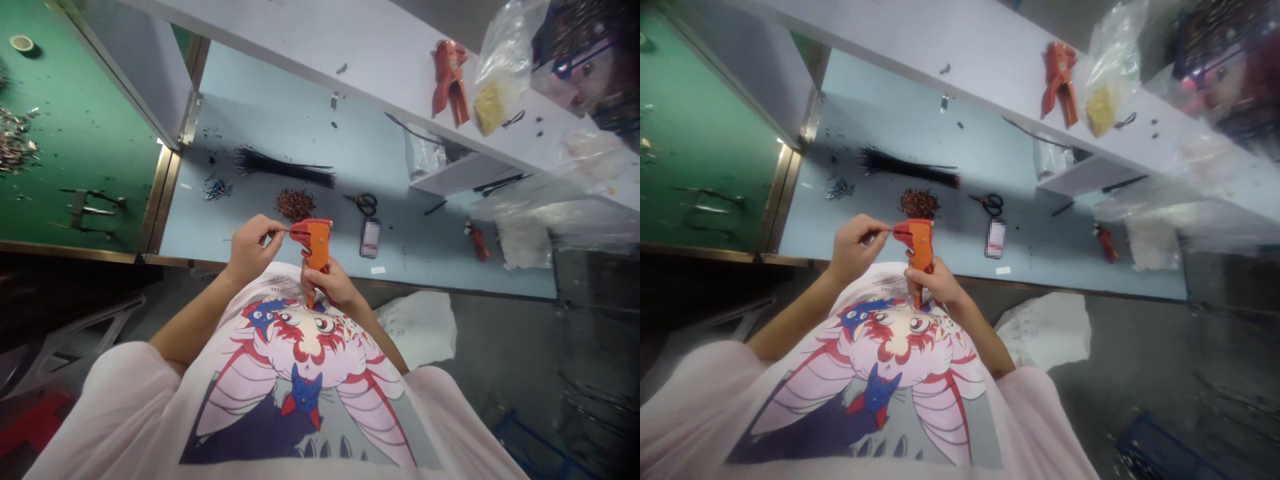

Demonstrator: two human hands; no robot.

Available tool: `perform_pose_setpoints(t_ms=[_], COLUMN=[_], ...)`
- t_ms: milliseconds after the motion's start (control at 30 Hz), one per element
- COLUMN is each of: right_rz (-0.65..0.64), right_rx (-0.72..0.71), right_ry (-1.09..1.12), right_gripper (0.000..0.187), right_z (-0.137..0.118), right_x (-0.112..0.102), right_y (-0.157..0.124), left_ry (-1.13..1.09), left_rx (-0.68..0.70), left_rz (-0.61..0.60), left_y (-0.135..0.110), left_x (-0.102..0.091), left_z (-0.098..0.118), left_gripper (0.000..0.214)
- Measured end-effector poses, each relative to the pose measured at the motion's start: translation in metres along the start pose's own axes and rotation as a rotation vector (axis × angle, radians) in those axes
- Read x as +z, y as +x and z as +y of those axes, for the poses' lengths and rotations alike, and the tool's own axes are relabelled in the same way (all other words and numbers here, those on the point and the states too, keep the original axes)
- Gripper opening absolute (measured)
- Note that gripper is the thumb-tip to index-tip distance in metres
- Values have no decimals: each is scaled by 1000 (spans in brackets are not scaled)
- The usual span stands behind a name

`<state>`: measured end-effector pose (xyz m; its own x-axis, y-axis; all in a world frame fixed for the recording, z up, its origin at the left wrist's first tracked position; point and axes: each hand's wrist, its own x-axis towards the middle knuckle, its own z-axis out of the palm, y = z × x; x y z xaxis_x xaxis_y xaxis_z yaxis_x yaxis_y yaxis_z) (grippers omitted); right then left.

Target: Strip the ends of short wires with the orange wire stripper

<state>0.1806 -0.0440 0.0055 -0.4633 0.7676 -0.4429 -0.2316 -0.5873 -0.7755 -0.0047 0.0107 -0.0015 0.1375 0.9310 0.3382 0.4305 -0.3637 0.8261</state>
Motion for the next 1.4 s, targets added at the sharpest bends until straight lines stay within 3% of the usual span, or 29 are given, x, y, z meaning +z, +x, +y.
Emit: perform_pose_setpoints(t_ms=[100,300,400,533,767,933,1067,1133,1200,1300,1400], right_rz=[23,-83,74,317,375,368,388,412,431,456,503], right_rx=[13,-48,-132,-331,-432,-466,-529,-521,-492,-433,-394], right_ry=[65,7,-45,-226,-328,-341,-319,-316,-314,-315,-276], right_gripper=[29,43,39,25,23,20,17,16,17,18,19], right_z=[-3,-16,-20,-25,-33,-34,-38,-39,-38,-31,-20], right_x=[0,-11,-15,-9,16,17,10,5,0,-7,-11], right_y=[2,1,2,9,15,20,21,19,17,15,15], left_ry=[33,59,64,86,105,140,193,224,274,385,397], left_rx=[2,-56,-42,111,255,269,119,-7,-123,-300,-560], left_rz=[-9,34,55,33,22,-15,97,180,185,12,-351], left_y=[0,1,1,1,-4,-7,0,5,8,4,-7], left_x=[-1,-7,-12,-13,-6,-5,-20,-30,-35,-25,5], left_z=[-1,-7,-5,3,14,14,3,-12,-35,-77,-117], left_gripper=[8,9,8,6,7,7,6,7,8,6,7])
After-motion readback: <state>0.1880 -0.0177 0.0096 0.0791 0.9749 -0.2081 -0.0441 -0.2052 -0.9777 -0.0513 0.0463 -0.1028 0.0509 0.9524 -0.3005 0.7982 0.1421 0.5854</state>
